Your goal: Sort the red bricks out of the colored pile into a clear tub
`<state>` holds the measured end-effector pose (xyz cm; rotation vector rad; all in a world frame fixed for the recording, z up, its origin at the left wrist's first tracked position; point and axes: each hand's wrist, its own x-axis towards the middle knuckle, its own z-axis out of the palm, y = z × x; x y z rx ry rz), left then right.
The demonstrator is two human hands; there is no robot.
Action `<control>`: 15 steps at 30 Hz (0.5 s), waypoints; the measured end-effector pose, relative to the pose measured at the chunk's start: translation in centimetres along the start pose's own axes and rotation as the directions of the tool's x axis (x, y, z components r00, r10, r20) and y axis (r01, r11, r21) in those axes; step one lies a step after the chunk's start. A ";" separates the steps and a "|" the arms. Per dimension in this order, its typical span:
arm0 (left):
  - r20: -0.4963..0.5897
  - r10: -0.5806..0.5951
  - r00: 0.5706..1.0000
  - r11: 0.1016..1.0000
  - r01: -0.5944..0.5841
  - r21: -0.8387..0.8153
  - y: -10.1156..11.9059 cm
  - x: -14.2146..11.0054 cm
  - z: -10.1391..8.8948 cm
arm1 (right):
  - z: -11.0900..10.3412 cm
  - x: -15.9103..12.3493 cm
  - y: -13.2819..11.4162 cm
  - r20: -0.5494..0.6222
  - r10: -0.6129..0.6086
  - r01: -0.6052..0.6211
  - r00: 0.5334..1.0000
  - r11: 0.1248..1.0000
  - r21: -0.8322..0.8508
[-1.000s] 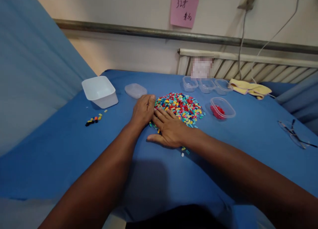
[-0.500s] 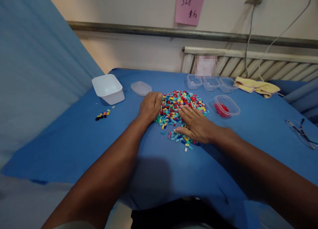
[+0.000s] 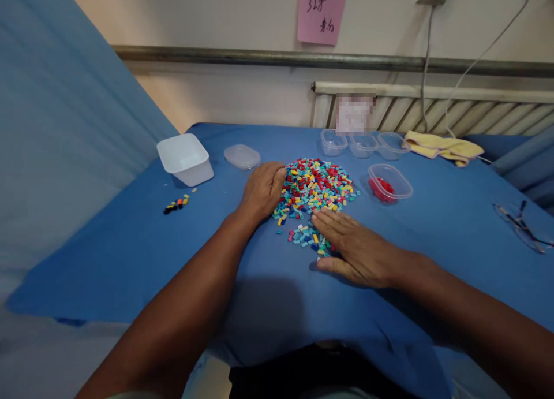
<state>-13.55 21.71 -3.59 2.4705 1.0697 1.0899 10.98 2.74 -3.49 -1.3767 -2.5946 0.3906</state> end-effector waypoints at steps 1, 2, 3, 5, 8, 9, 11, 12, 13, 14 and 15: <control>-0.015 -0.002 1.000 1.000 0.002 -0.009 0.1 0.0 -0.1 | -0.1 -0.2 -0.4 0.013 -0.023 0.023 1.000 0.999 0.027; -0.032 -0.008 0.999 1.000 0.007 -0.018 0.1 -0.1 -0.1 | -0.2 -0.3 -0.8 0.023 -0.053 0.052 0.998 0.997 0.052; -0.050 -0.019 0.999 0.999 0.017 -0.028 0.1 -0.1 -0.1 | -0.4 -0.5 -1.0 0.027 -0.086 0.084 0.996 0.994 0.072; -0.086 -0.053 0.995 0.997 0.049 -0.052 0.0 -0.3 -0.1 | -0.9 -0.7 -1.1 0.000 -0.141 0.140 0.990 0.986 0.095; -0.141 -0.125 0.982 0.989 0.112 -0.097 -0.4 -0.3 0.1 | -2.0 -0.1 0.0 -0.141 -0.118 0.131 0.983 0.987 0.091; -0.157 -0.150 0.976 0.985 0.133 -0.113 -0.6 -0.3 0.2 | -2.3 0.5 0.6 -0.190 -0.076 0.093 0.979 0.992 0.082; -0.181 -0.191 0.965 0.975 0.167 -0.144 -0.8 -0.2 0.3 | -2.8 2.2 2.0 -0.249 0.016 -0.001 0.968 0.998 0.058; -0.187 -0.209 0.960 0.971 0.181 -0.158 -0.9 -0.2 0.3 | -3.0 3.3 2.6 -0.253 0.047 -0.036 0.966 0.998 0.045; -0.192 -0.225 0.955 0.966 0.194 -0.170 -1.1 -0.1 0.3 | -3.0 4.3 3.1 -0.247 0.067 -0.060 0.967 0.998 0.035; -0.197 -0.241 0.950 0.962 0.206 -0.182 -1.2 -0.1 0.2 | -2.9 5.3 3.4 -0.234 0.080 -0.076 0.969 0.997 0.025; -0.204 -0.257 0.945 0.957 0.218 -0.193 -1.4 -0.1 0.1 | -2.9 6.2 3.7 -0.216 0.093 -0.092 0.972 0.996 0.015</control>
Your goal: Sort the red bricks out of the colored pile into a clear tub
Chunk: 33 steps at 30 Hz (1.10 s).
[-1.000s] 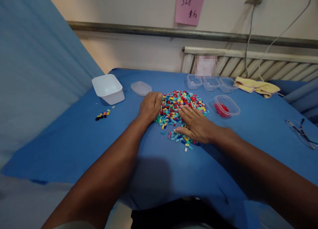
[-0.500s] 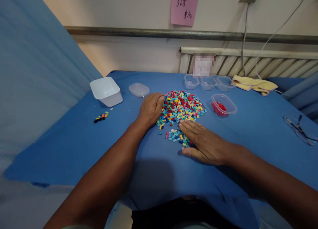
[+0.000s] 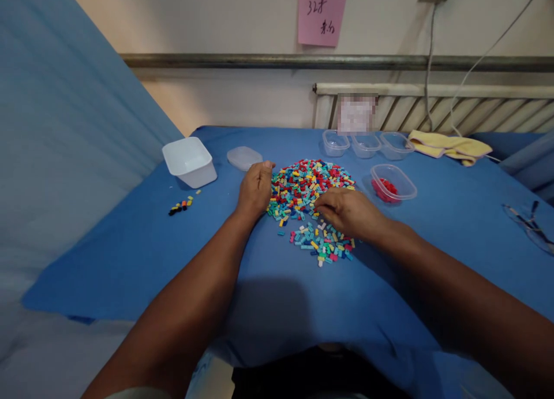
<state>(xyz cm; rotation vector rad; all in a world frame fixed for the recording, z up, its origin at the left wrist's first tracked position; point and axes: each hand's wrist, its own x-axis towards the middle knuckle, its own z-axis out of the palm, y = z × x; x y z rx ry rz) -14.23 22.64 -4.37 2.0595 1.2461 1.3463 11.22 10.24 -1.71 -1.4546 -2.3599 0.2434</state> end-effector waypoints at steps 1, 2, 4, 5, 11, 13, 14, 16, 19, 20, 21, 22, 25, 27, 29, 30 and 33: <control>-0.013 -0.016 1.000 1.000 0.016 -0.008 -0.2 0.1 -0.1 | 0.3 0.7 0.0 0.017 0.017 -0.017 1.000 1.000 -0.015; -0.025 -0.033 0.999 0.999 0.032 -0.017 -0.4 0.2 -0.2 | 0.5 1.1 0.0 0.034 0.038 -0.037 0.999 0.999 -0.034; -0.043 -0.063 0.997 0.998 0.062 -0.034 -0.9 0.3 -0.3 | 0.7 1.4 0.0 0.058 0.087 -0.083 0.995 0.994 -0.066; -0.048 -0.076 0.996 0.996 0.074 -0.043 -1.1 0.4 -0.3 | 0.7 1.2 0.0 0.068 0.106 -0.101 0.992 0.992 -0.073; -0.032 -0.096 0.995 0.994 0.094 -0.063 -1.4 0.4 0.2 | 0.0 0.5 -0.4 0.129 0.193 -0.174 0.973 0.973 -0.149; -0.020 -0.088 0.996 0.995 0.087 -0.056 -1.1 0.4 0.3 | -0.1 0.7 -0.8 0.142 0.207 -0.181 0.968 0.967 -0.180; -0.017 -0.084 0.996 0.995 0.083 -0.049 -1.0 0.3 0.3 | -0.1 0.8 -1.0 0.140 0.216 -0.188 0.966 0.964 -0.187; -0.016 -0.080 0.997 0.996 0.080 -0.032 -0.8 0.2 0.2 | 0.1 1.0 -1.2 0.129 0.231 -0.206 0.964 0.962 -0.182; -0.027 -0.077 0.997 0.997 0.077 -0.016 -0.6 0.2 0.1 | 0.5 0.7 -0.9 0.093 0.211 -0.197 0.973 0.970 -0.141; -0.036 -0.077 0.996 0.997 0.077 -0.016 -0.5 0.2 0.1 | 0.6 0.5 -0.7 0.067 0.188 -0.180 0.980 0.977 -0.115; -0.049 -0.079 0.996 0.997 0.078 -0.017 -0.5 0.2 0.1 | 0.7 0.2 -0.6 0.032 0.155 -0.152 0.987 0.985 -0.083; -0.064 -0.084 0.994 0.996 0.083 -0.021 -0.4 0.2 0.1 | 0.7 0.0 -0.5 -0.013 0.114 -0.115 0.993 0.992 -0.045; -0.101 -0.112 0.989 0.993 0.107 -0.052 -0.2 0.2 0.2 | 1.0 -0.3 -1.0 -0.154 -0.001 0.015 0.988 0.996 0.092; -0.110 -0.128 0.986 0.989 0.119 -0.084 -0.1 0.2 0.3 | 1.3 0.1 -1.9 -0.194 -0.050 0.088 0.980 0.977 0.193; -0.113 -0.137 0.984 0.986 0.124 -0.109 0.1 0.2 0.4 | 2.0 0.7 -2.9 -0.169 -0.100 0.141 0.980 0.957 0.255; -0.116 -0.141 0.983 0.985 0.127 -0.118 0.2 0.2 0.4 | 2.3 1.0 -3.2 -0.142 -0.122 0.156 0.982 0.955 0.252; -0.121 -0.154 0.981 0.981 0.136 -0.141 0.1 0.3 0.2 | 3.0 1.7 -3.6 -0.049 -0.091 0.097 0.995 0.985 0.142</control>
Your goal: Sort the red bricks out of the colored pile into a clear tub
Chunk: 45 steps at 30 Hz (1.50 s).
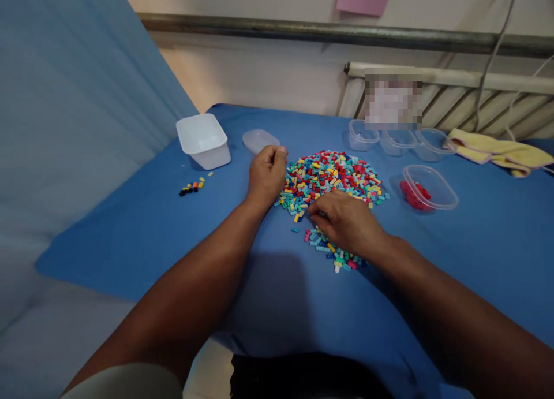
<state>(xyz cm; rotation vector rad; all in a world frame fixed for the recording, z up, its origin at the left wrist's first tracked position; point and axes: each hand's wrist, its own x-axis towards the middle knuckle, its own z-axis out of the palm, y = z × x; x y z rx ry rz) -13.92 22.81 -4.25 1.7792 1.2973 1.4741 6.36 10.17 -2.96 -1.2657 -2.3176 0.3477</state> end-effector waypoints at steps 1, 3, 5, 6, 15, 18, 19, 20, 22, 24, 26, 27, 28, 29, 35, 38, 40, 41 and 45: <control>-0.005 -0.006 1.000 1.000 0.006 -0.007 -0.1 0.1 -0.1 | 0.1 0.1 0.0 0.021 0.045 -0.044 0.999 0.998 -0.043; -0.018 -0.020 1.000 1.000 0.019 -0.017 -0.3 0.3 -0.2 | 0.0 0.1 0.1 0.059 0.133 -0.127 0.989 0.986 -0.104; -0.030 -0.032 0.999 0.999 0.031 -0.024 -0.6 0.5 -0.3 | -0.1 0.1 0.0 0.091 0.175 -0.161 0.980 0.977 -0.143; -0.034 -0.038 0.999 0.999 0.037 -0.027 -0.8 0.6 -0.3 | -0.1 0.1 -0.1 0.095 0.175 -0.160 0.980 0.975 -0.153; -0.022 -0.052 0.998 0.998 0.052 -0.034 -1.0 0.8 -0.5 | -5.5 -2.9 2.8 -0.305 0.215 -0.230 0.928 0.973 -0.012; -0.011 -0.051 0.999 0.998 0.050 -0.033 -0.9 0.7 -0.5 | -9.6 -5.5 6.2 -0.494 0.360 -0.454 0.791 0.887 -0.080; -0.008 -0.050 0.999 0.998 0.050 -0.031 -0.9 0.7 -0.5 | -10.6 -6.4 7.3 -0.504 0.401 -0.525 0.765 0.842 -0.126; -0.006 -0.050 0.999 0.998 0.050 -0.029 -0.8 0.7 -0.5 | -11.3 -7.1 8.4 -0.517 0.437 -0.589 0.736 0.790 -0.171; -0.003 -0.051 0.999 0.998 0.051 -0.022 -0.7 0.8 -0.4 | -12.0 -8.2 10.1 -0.484 0.507 -0.660 0.713 0.718 -0.220; 0.000 -0.054 0.999 0.998 0.054 -0.018 -0.6 0.8 -0.3 | -12.0 -8.7 11.2 -0.429 0.561 -0.685 0.708 0.693 -0.225; 0.001 -0.058 0.998 0.998 0.058 -0.017 -0.5 0.9 -0.3 | -11.7 -8.7 11.4 -0.420 0.560 -0.681 0.714 0.695 -0.231; 0.002 -0.059 0.998 0.998 0.059 -0.017 -0.4 0.9 -0.3 | -11.5 -8.4 11.2 -0.439 0.532 -0.665 0.724 0.708 -0.239; 0.002 -0.059 0.998 0.998 0.059 -0.018 -0.4 0.9 -0.3 | -11.3 -8.2 10.8 -0.464 0.485 -0.633 0.741 0.735 -0.243; 0.003 -0.059 0.998 0.998 0.059 -0.019 -0.4 0.9 -0.4 | -11.0 -7.8 10.3 -0.481 0.429 -0.585 0.765 0.775 -0.240; 0.000 -0.055 0.999 0.998 0.055 -0.008 -0.4 0.9 -0.3 | -6.9 -5.3 7.4 -0.212 0.184 -0.218 0.960 0.965 -0.148; 0.004 -0.051 0.999 0.999 0.051 -0.007 -0.4 0.9 -0.3 | -4.9 -4.9 7.5 -0.130 0.143 -0.161 0.981 0.977 -0.137; 0.008 -0.047 0.999 0.999 0.047 -0.006 -0.5 0.9 -0.2 | -4.4 -4.9 7.8 -0.109 0.145 -0.161 0.983 0.974 -0.160; 0.009 -0.045 0.999 0.999 0.045 -0.006 -0.6 0.9 -0.2 | -4.3 -4.9 8.0 -0.102 0.150 -0.166 0.983 0.972 -0.169; 0.008 -0.044 0.999 0.999 0.044 -0.005 -0.9 1.0 -0.1 | -4.7 -5.0 8.2 -0.049 0.157 -0.163 0.986 0.969 -0.187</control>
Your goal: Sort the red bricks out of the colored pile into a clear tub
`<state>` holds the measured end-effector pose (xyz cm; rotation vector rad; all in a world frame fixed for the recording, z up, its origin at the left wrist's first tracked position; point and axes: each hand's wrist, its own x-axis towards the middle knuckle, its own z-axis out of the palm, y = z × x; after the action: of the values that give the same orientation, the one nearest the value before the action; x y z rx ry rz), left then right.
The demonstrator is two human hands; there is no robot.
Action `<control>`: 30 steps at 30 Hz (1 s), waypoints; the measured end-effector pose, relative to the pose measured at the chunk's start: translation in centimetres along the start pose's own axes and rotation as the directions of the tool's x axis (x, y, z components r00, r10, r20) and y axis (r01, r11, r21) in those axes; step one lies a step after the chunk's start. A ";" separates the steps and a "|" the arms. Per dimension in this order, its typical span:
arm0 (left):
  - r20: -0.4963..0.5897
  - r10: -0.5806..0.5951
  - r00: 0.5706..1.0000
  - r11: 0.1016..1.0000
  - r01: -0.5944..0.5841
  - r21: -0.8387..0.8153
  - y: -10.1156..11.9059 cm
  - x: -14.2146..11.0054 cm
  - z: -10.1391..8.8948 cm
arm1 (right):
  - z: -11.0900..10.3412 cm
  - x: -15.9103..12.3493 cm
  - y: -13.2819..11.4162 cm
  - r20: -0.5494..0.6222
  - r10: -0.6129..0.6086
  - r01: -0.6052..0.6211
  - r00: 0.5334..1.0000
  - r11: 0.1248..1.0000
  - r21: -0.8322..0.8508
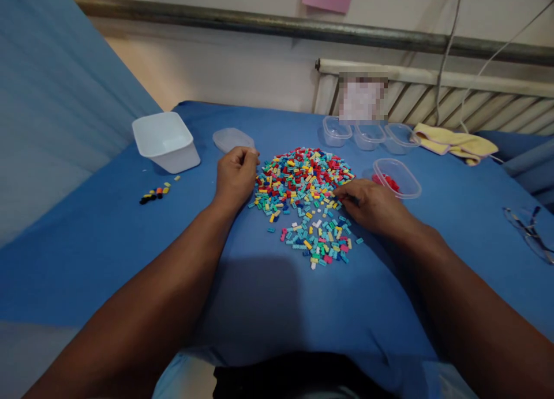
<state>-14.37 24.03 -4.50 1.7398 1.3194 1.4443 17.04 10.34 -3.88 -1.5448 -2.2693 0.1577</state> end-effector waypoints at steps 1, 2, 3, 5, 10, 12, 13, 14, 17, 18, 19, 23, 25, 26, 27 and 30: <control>-0.001 0.000 1.000 1.000 0.000 -0.001 0.0 0.0 0.0 | -0.1 0.0 0.0 0.016 -0.005 0.005 1.000 1.000 -0.010; -0.002 0.002 1.000 1.000 -0.002 -0.001 -0.1 0.0 0.0 | -0.2 0.0 -0.1 0.030 -0.007 0.008 1.000 1.000 -0.021; -0.003 0.003 1.000 1.000 -0.003 0.001 -0.1 0.1 0.0 | -0.3 0.0 -0.2 0.041 -0.006 0.007 0.999 1.000 -0.030; 0.000 0.007 1.000 1.000 -0.007 0.008 0.0 0.1 0.1 | -0.3 0.0 -0.3 0.048 0.008 -0.006 0.999 0.999 -0.035; 0.005 0.009 1.000 1.000 -0.009 0.017 0.3 0.0 0.0 | 0.0 0.1 -0.6 0.005 0.057 -0.057 0.998 0.998 -0.002; 0.009 0.010 1.000 1.000 -0.010 0.016 0.3 0.0 0.0 | -0.1 0.0 -0.8 -0.048 0.060 -0.058 0.997 0.998 0.035; 0.012 0.011 1.000 1.000 -0.011 0.015 0.4 0.0 0.0 | -0.2 0.0 -1.0 -0.084 0.056 -0.051 0.995 0.997 0.059; 0.014 0.011 1.000 1.000 -0.012 0.014 0.4 0.0 0.0 | -0.4 0.0 -1.1 -0.122 0.055 -0.045 0.991 0.996 0.082; 0.015 0.014 1.000 1.000 -0.014 0.014 0.4 -0.1 -0.1 | -1.3 -0.2 -0.9 -0.259 0.070 -0.044 0.963 0.993 0.105; 0.014 0.015 1.000 1.000 -0.016 0.016 0.5 -0.1 -0.1 | -1.8 -0.2 -0.6 -0.307 0.080 -0.053 0.948 0.994 0.095; 0.013 0.016 1.000 1.000 -0.016 0.018 0.5 -0.1 -0.1 | -2.2 -0.3 -0.2 -0.354 0.093 -0.070 0.930 0.994 0.079; 0.017 0.014 1.000 1.000 -0.015 0.025 0.5 -0.1 -0.1 | -4.2 -1.0 2.6 -0.516 0.198 -0.239 0.833 0.971 -0.013; 0.019 0.015 1.000 0.999 -0.016 0.028 0.5 0.0 -0.1 | -4.9 -1.4 3.8 -0.548 0.256 -0.340 0.797 0.939 -0.057; 0.021 0.016 1.000 0.999 -0.016 0.029 0.4 0.0 -0.1 | -5.1 -1.5 4.1 -0.553 0.271 -0.371 0.788 0.926 -0.075; 0.023 0.016 1.000 0.999 -0.017 0.029 0.3 0.0 -0.1 | -5.2 -1.6 4.2 -0.559 0.271 -0.382 0.784 0.920 -0.089; 0.026 0.018 0.999 0.999 -0.019 0.030 0.1 0.1 -0.1 | -4.1 -1.2 2.9 -0.546 0.184 -0.276 0.817 0.957 -0.091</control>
<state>-14.39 24.03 -4.32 1.7887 1.3216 1.4146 21.53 9.92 -1.29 -1.6862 -1.6854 -0.3697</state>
